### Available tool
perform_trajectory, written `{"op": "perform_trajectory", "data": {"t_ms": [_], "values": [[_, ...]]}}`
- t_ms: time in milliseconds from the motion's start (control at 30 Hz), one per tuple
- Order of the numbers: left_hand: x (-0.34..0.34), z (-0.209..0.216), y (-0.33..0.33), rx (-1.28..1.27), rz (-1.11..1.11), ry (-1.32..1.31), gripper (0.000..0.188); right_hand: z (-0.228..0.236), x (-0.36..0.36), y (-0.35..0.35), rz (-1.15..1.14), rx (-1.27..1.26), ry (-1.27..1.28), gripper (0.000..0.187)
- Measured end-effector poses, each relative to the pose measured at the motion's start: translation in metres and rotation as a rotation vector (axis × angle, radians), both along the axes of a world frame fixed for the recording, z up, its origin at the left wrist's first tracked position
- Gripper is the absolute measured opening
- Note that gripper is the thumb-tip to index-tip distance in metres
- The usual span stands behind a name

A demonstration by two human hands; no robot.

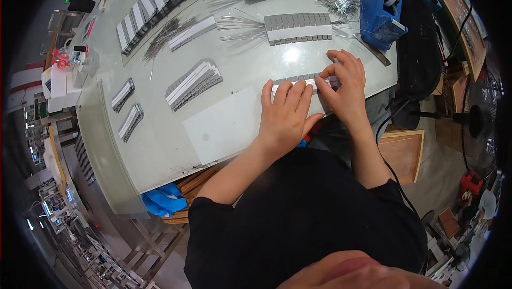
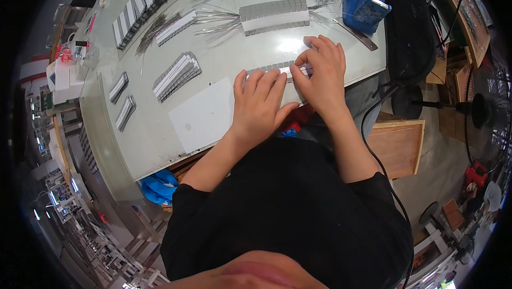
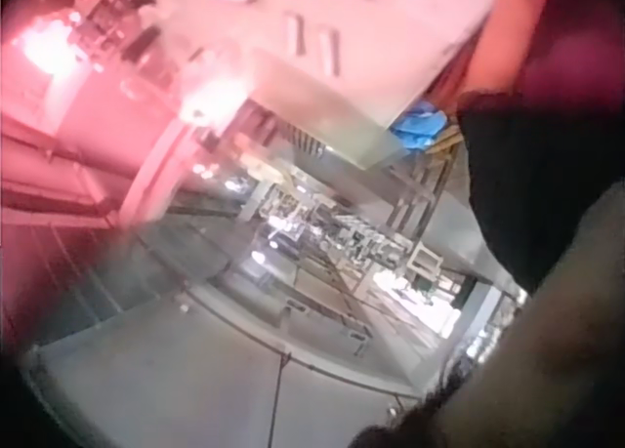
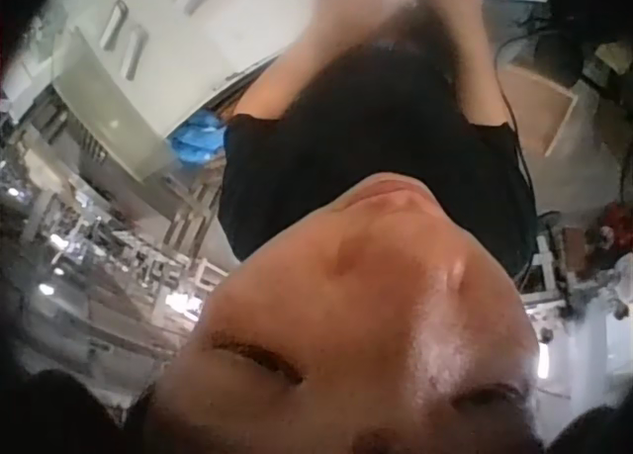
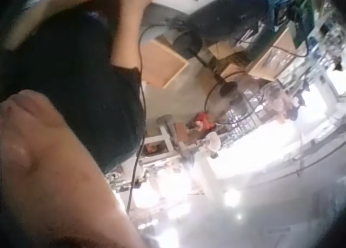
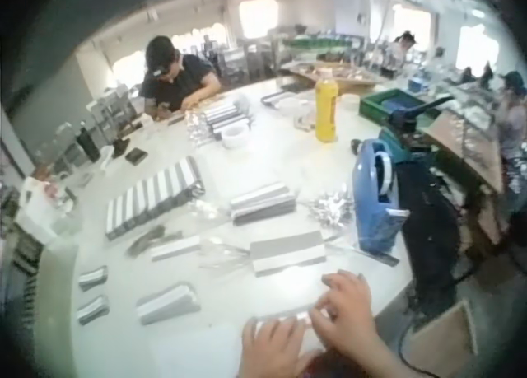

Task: Assembling electronic components by taping ribbon wires to solar cell strips at a workbench.

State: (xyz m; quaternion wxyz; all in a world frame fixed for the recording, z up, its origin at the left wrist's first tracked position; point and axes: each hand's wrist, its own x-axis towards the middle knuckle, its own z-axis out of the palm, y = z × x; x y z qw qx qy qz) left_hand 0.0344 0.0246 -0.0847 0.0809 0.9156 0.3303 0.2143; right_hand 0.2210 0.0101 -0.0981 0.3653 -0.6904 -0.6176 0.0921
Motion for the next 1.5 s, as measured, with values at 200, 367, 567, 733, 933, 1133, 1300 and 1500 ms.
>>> {"op": "perform_trajectory", "data": {"t_ms": [200, 367, 567, 733, 933, 1133, 1300, 1500], "values": [[0.0, -0.001, 0.001, 0.047, -0.013, -0.006, 0.063, 0.0, 0.0, -0.001, 0.002, 0.001, 0.001, 0.013], [-0.001, -0.001, 0.0, 0.049, -0.025, -0.021, 0.058, 0.0, 0.001, -0.001, 0.0, 0.011, 0.005, 0.013], [0.001, 0.0, 0.001, 0.021, -0.094, 0.012, 0.058, -0.001, 0.0, -0.002, -0.012, 0.026, -0.005, 0.014], [0.0, -0.002, 0.0, -0.002, -0.093, 0.022, 0.059, -0.001, 0.0, -0.002, -0.006, 0.028, 0.016, 0.014], [0.001, -0.001, 0.0, -0.006, -0.092, 0.026, 0.06, -0.002, 0.001, -0.002, -0.009, 0.029, 0.039, 0.015], [0.002, -0.001, 0.001, -0.014, -0.098, 0.023, 0.058, 0.008, 0.01, -0.004, -0.093, 0.215, 0.698, 0.02], [0.003, -0.002, 0.003, 0.022, -0.129, -0.02, 0.059, 0.042, 0.085, 0.023, -0.297, 0.658, 0.499, 0.022], [0.002, 0.001, -0.003, 0.026, -0.108, 0.034, 0.061, 0.071, 0.147, 0.048, -0.34, 0.081, 0.344, 0.04]]}}
